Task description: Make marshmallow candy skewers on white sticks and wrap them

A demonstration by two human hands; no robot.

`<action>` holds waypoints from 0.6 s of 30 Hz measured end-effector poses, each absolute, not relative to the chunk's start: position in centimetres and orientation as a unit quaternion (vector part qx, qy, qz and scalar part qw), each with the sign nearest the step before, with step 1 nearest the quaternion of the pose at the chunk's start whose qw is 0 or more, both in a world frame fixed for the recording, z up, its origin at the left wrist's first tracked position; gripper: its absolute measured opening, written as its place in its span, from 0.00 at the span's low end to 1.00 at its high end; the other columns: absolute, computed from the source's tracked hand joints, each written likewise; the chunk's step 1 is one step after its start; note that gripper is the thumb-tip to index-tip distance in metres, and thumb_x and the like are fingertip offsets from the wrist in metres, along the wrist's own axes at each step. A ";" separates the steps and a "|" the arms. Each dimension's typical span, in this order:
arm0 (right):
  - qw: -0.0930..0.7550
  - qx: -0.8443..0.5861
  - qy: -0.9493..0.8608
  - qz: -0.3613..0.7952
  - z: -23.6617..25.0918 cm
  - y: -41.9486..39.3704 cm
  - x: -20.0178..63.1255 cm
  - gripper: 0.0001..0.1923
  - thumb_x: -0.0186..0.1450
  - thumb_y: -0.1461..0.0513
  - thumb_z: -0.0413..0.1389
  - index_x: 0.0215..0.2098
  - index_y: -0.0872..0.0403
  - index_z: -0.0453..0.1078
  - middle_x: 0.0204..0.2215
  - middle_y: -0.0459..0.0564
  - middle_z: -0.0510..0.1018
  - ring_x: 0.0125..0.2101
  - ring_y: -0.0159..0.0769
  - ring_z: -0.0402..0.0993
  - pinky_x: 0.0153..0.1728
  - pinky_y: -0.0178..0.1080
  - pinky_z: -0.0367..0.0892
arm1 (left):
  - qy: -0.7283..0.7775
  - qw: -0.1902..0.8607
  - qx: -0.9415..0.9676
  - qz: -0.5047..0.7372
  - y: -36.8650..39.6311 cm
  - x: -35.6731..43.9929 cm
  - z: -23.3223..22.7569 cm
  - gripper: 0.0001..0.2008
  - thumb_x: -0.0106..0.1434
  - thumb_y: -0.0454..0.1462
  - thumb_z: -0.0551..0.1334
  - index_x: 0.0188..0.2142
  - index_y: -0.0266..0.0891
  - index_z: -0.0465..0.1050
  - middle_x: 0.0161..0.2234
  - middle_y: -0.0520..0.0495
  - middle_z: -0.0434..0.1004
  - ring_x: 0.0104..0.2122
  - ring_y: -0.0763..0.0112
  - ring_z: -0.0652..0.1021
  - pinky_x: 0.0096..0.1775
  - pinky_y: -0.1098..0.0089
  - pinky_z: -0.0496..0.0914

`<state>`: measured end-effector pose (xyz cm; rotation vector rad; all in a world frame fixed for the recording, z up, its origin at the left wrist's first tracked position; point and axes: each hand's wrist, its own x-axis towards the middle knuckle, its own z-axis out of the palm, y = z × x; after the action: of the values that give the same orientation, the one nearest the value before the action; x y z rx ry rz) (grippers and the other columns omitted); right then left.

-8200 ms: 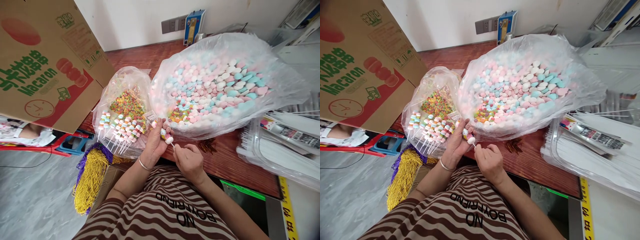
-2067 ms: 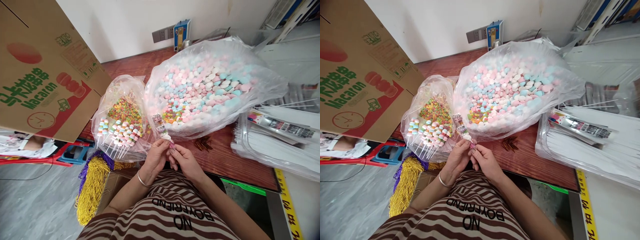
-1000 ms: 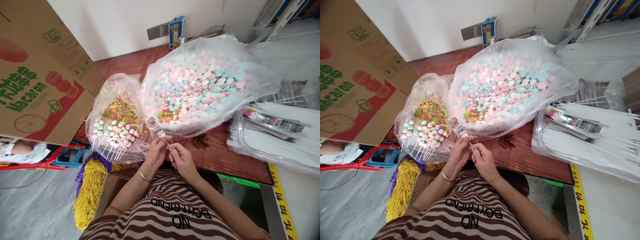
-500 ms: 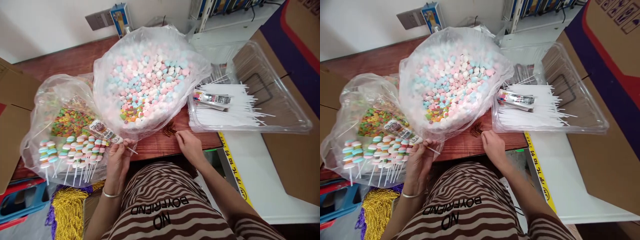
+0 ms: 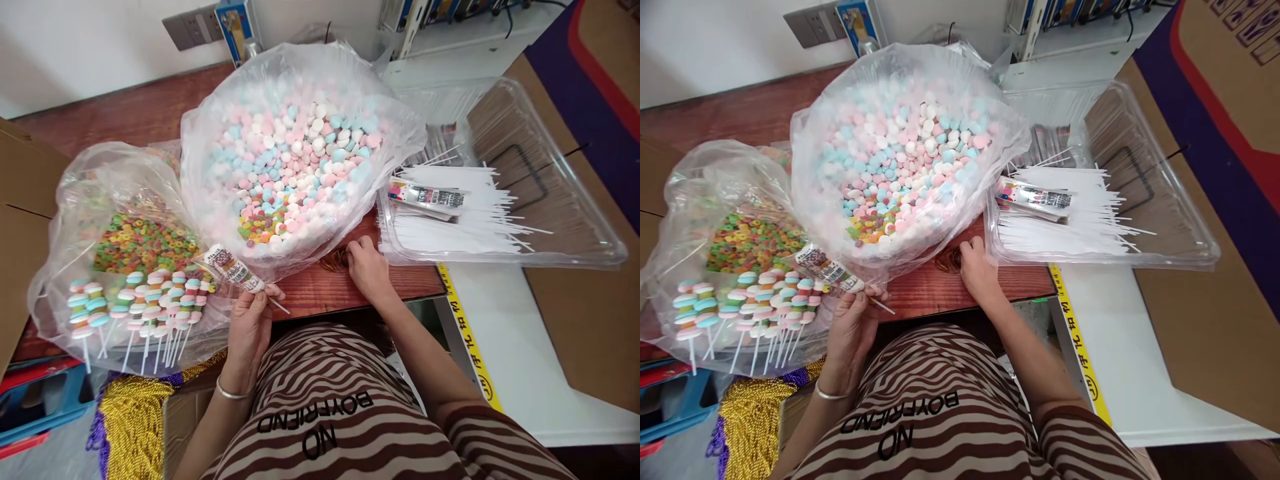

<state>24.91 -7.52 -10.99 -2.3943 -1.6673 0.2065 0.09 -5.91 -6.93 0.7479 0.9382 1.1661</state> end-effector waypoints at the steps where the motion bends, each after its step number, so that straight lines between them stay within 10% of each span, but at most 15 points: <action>1: 0.124 -0.813 -0.566 0.059 -11.1 -7.8 24.9 0.12 0.74 0.65 0.49 0.43 0.56 0.76 0.45 0.56 0.76 0.34 0.37 0.71 0.26 0.37 0.55 | 0.419 0.669 0.330 0.518 -5.9 0.1 -6.9 0.14 0.48 0.44 0.80 0.27 0.39 0.82 0.29 0.49 0.80 0.31 0.73 0.80 0.38 0.72 0.78; 9: 0.302 -0.741 -0.595 -0.077 -11.6 -10.1 24.1 0.13 0.76 0.63 0.49 0.46 0.54 0.77 0.49 0.55 0.82 0.46 0.35 0.78 0.37 0.33 0.67 | 0.451 0.673 0.348 0.472 -6.1 0.4 -6.9 0.16 0.50 0.46 0.78 0.31 0.39 0.81 0.30 0.49 0.81 0.28 0.73 0.78 0.33 0.72 0.76; 18: 0.309 -0.735 -0.603 0.015 -9.5 -11.5 23.7 0.17 0.76 0.61 0.45 0.46 0.54 0.77 0.39 0.57 0.84 0.40 0.40 0.80 0.39 0.37 0.68 | 0.528 0.492 0.593 0.358 -6.3 -0.8 -6.2 0.11 0.69 0.43 0.63 0.33 0.40 0.78 0.27 0.51 0.74 0.27 0.72 0.70 0.32 0.72 0.64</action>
<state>23.73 -11.48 -9.49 -1.9436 -1.5941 0.0388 -0.80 -6.31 -6.20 1.4386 1.2819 0.8688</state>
